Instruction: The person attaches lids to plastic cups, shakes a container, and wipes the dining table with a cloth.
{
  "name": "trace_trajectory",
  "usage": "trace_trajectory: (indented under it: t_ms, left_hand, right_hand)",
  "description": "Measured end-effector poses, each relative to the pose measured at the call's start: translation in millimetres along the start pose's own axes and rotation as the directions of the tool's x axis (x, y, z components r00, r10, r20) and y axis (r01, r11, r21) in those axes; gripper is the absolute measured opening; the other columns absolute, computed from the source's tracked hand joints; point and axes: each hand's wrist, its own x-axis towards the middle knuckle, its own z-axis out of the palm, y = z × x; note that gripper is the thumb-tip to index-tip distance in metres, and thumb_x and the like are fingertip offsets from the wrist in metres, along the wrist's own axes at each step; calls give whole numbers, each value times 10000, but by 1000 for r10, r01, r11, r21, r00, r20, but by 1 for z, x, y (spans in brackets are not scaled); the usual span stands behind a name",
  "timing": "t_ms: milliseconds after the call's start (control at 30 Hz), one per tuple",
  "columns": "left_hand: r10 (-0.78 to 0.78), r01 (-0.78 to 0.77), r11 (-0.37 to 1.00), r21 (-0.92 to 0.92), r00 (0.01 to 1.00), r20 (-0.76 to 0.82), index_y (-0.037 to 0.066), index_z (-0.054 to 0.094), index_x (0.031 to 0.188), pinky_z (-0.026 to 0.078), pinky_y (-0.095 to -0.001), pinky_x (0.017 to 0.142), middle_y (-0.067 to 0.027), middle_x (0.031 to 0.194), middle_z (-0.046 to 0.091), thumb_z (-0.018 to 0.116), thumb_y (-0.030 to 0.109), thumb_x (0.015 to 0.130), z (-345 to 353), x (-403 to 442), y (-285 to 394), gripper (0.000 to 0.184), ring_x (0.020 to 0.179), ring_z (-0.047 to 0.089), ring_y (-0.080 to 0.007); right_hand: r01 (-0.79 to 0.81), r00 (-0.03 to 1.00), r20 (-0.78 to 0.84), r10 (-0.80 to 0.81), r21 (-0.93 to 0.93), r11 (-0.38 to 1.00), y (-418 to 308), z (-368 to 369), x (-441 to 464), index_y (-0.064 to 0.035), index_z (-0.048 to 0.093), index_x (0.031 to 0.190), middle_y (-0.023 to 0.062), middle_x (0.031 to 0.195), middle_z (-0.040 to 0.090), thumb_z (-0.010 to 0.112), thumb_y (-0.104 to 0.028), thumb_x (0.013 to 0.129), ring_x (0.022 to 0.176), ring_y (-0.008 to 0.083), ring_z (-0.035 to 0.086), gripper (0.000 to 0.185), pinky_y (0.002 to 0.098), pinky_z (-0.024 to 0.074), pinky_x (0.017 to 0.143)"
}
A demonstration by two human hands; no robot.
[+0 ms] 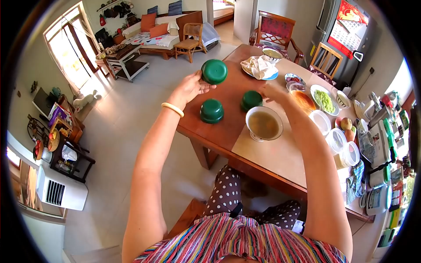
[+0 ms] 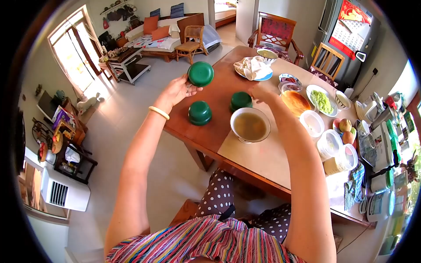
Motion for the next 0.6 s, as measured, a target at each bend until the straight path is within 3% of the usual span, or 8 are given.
trace_trajectory:
  t_ms: [100, 167, 233, 267, 367, 400, 467, 600]
  left_hand:
    - [-32, 32, 999, -41, 999, -8, 121, 507, 1224, 464, -348, 777, -116, 1101, 659, 292, 324, 1062, 10, -1, 5, 338, 935, 675, -231]
    - [-87, 86, 996, -25, 995, -46, 117, 505, 1225, 472, -342, 754, -116, 1094, 663, 283, 324, 1062, 4, 2, 0, 345, 912, 683, -228]
    - [-117, 125, 991, 46, 980, -160, 116, 510, 1192, 472, -320, 721, -103, 1057, 678, 296, 338, 1053, 2, 0, -3, 338, 888, 690, -213]
    - [-123, 145, 985, 93, 970, -208, 119, 513, 1181, 470, -315, 716, -99, 1046, 681, 301, 340, 1051, 2, 2, -5, 333, 882, 691, -209]
    - [-121, 213, 936, 278, 941, -315, 112, 527, 1137, 455, -301, 646, -67, 1026, 689, 330, 358, 1036, 0, 17, -11, 331, 816, 697, -185]
    - [-123, 246, 910, 333, 929, -349, 107, 528, 1135, 453, -302, 630, -59, 1026, 689, 333, 357, 1034, 0, 24, -14, 333, 801, 697, -181]
    - [-194, 360, 824, 438, 905, -379, 87, 534, 1155, 442, -297, 574, -28, 984, 680, 345, 356, 1024, 4, 36, -13, 354, 740, 689, -169]
    - [-158, 412, 696, 587, 887, -435, 75, 573, 1170, 449, -294, 592, -31, 952, 641, 409, 357, 998, -14, 55, -40, 369, 651, 636, -166]
  right_hand:
    - [227, 953, -168, -252, -152, 962, 18, -5, 8, -25, 646, 1031, 114, 802, 648, 571, -335, 902, 680, 206, 613, 344, 359, 507, 591]
    - [-107, 956, -263, 130, 100, 989, -72, -14, -45, -21, 665, 992, 107, 759, 651, 562, -330, 901, 657, 206, 614, 338, 361, 503, 610]
    - [16, 924, -381, 38, 138, 990, -81, -10, -52, -20, 685, 984, 109, 731, 654, 536, -319, 906, 623, 196, 606, 342, 351, 485, 596]
    - [-40, 932, -349, 98, 170, 985, -87, -13, -56, -23, 684, 1041, 114, 784, 670, 553, -295, 906, 695, 187, 622, 331, 330, 493, 651]
    - [6, 925, -377, 50, 146, 989, -117, -19, -82, -50, 624, 1233, 36, 985, 656, 595, -321, 915, 774, 129, 579, 419, 289, 508, 636]
    - [109, 844, -533, 56, 273, 956, -130, -12, -96, 0, 667, 1098, 109, 906, 688, 601, -241, 905, 862, 168, 619, 316, 310, 485, 799]
    - [273, 790, -612, -35, 299, 914, -151, -10, -124, -5, 643, 1159, 92, 970, 686, 579, -225, 934, 893, 152, 610, 320, 297, 483, 811]
    - [474, 735, -656, -172, 317, 821, -210, 18, -222, -20, 585, 1230, 43, 1102, 648, 555, -187, 975, 953, 101, 573, 306, 265, 478, 814]
